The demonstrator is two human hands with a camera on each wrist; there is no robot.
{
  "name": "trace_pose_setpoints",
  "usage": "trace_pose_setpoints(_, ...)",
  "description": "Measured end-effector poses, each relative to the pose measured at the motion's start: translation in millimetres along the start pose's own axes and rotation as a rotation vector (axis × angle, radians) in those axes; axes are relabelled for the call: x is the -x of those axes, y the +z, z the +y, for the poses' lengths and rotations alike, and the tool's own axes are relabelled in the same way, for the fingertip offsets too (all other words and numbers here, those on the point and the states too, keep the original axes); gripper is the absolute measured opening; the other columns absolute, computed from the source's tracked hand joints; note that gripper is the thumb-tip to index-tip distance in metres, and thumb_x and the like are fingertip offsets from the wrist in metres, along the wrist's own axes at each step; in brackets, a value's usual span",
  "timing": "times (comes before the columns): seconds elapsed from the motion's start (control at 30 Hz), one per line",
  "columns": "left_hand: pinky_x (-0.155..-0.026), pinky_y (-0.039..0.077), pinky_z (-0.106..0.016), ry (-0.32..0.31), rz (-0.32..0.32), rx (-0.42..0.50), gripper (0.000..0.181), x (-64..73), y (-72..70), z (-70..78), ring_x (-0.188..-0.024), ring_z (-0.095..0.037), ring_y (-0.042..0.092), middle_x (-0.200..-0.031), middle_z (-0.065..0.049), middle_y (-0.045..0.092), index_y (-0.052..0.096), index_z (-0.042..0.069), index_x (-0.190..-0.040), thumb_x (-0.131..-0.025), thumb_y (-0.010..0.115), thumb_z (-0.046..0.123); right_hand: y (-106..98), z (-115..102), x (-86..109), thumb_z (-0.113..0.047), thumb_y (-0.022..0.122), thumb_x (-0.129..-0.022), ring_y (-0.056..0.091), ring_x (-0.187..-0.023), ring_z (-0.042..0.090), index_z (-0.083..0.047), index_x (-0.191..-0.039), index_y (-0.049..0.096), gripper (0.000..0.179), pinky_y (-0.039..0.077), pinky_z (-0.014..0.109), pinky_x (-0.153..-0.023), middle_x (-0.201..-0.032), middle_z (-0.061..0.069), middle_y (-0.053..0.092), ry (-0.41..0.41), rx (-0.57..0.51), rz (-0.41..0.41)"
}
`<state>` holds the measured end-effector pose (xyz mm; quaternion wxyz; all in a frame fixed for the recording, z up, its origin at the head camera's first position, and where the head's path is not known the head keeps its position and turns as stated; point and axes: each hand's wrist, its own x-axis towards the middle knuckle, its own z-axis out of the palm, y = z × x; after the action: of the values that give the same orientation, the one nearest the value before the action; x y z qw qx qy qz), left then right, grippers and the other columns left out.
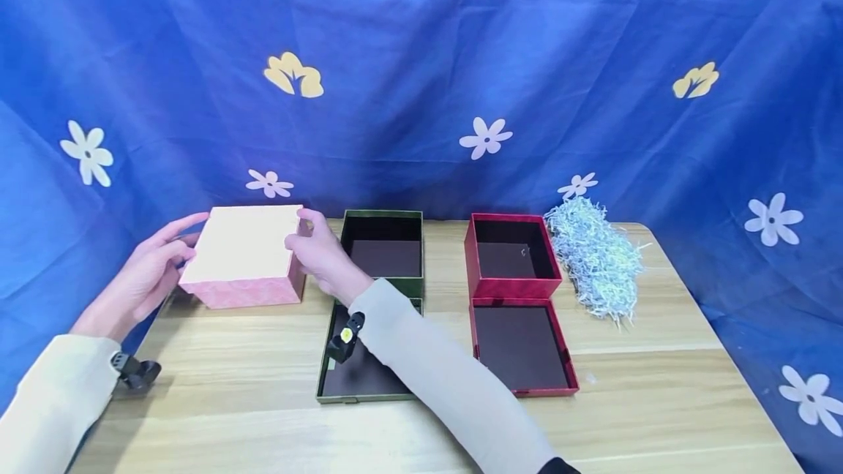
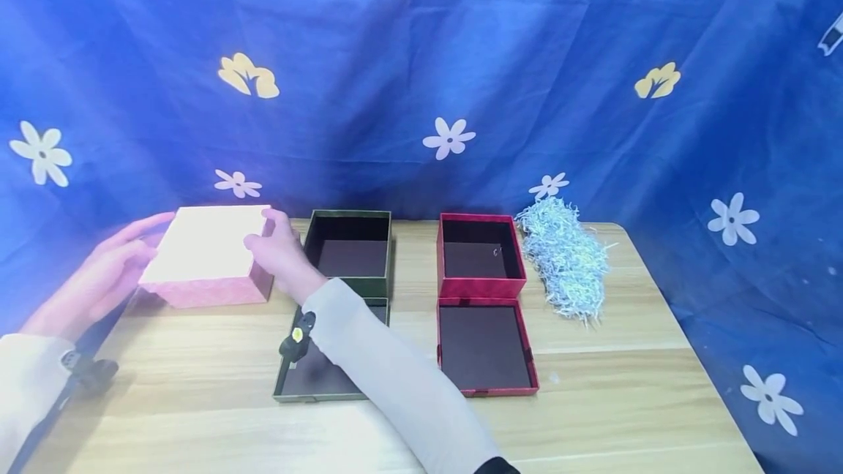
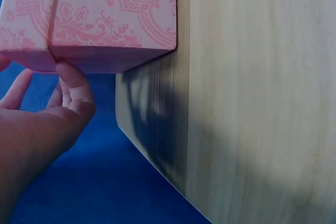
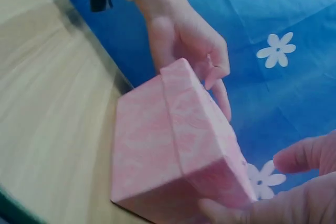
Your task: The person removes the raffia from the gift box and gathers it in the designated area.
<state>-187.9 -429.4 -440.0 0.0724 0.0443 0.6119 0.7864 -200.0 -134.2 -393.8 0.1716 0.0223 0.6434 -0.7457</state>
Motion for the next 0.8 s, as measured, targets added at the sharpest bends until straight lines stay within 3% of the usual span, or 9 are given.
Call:
trace_pose_setpoints(0.13,-0.078,0.060,-0.027,0.012,-0.034,0.018,0.065,-1.8,-0.3,0.1,-0.103,-0.015,0.072,-0.127,-0.002,0.073,0.062,0.015,-0.156,-0.107,0.035,-0.018,10,9,-5.8,0.009,0.064,-0.091,0.058,-0.109,0.017,-0.019,-0.149,0.060,0.064,0.056,0.040,-0.087,-0.148,-0.001,0.057,0.003,0.009,0.062)
trace_pose_setpoints(0.2,-0.078,0.060,-0.027,0.018,-0.041,0.019,0.065,-3.2,1.3,0.5,-0.102,-0.014,0.071,-0.127,-0.002,0.073,0.062,0.013,-0.156,-0.106,0.035,-0.019,14,13,-9.7,0.009,0.064,-0.088,0.056,-0.110,0.014,-0.019,-0.149,0.060,0.067,0.051,0.034,-0.086,-0.140,-0.004,0.058,-0.007,0.030,0.092)
trace_pose_setpoints(0.27,-0.077,0.061,-0.027,0.016,-0.060,0.036,0.065,-4.9,2.4,1.0,-0.102,-0.015,0.071,-0.127,-0.002,0.073,0.062,0.012,-0.156,-0.106,0.036,-0.019,15,17,-14.2,0.008,0.064,-0.086,0.053,-0.116,0.010,-0.021,-0.148,0.062,0.069,0.049,0.031,-0.093,-0.133,-0.008,0.058,-0.012,0.059,0.126)
trace_pose_setpoints(0.37,-0.077,0.061,-0.027,0.013,-0.069,0.030,0.065,-6.6,4.2,1.0,-0.101,-0.015,0.071,-0.127,-0.002,0.072,0.062,0.013,-0.156,-0.106,0.037,-0.020,16,24,-20.2,0.007,0.065,-0.083,0.050,-0.118,0.007,-0.023,-0.147,0.064,0.071,0.043,0.031,-0.104,-0.123,-0.012,0.056,-0.027,0.102,0.166)
trace_pose_setpoints(0.53,-0.079,0.061,-0.027,0.018,-0.088,0.019,0.064,-9.8,3.0,0.5,-0.104,-0.015,0.070,-0.131,-0.001,0.071,0.059,0.011,-0.159,-0.107,0.036,-0.019,20,34,-26.3,0.000,0.067,-0.081,0.049,-0.107,0.008,-0.031,-0.141,0.067,0.068,0.042,0.036,-0.100,-0.112,-0.015,0.053,-0.053,0.128,0.226)
trace_pose_setpoints(0.8,-0.089,0.060,-0.026,0.042,-0.142,0.040,0.063,-9.3,-5.6,1.2,-0.115,-0.014,0.069,-0.141,0.001,0.068,0.055,0.008,-0.161,-0.108,0.034,-0.019,26,36,-20.0,-0.003,0.069,-0.084,0.050,-0.110,0.009,-0.033,-0.142,0.069,0.065,0.044,0.034,-0.100,-0.122,-0.013,0.054,-0.046,0.085,0.243)
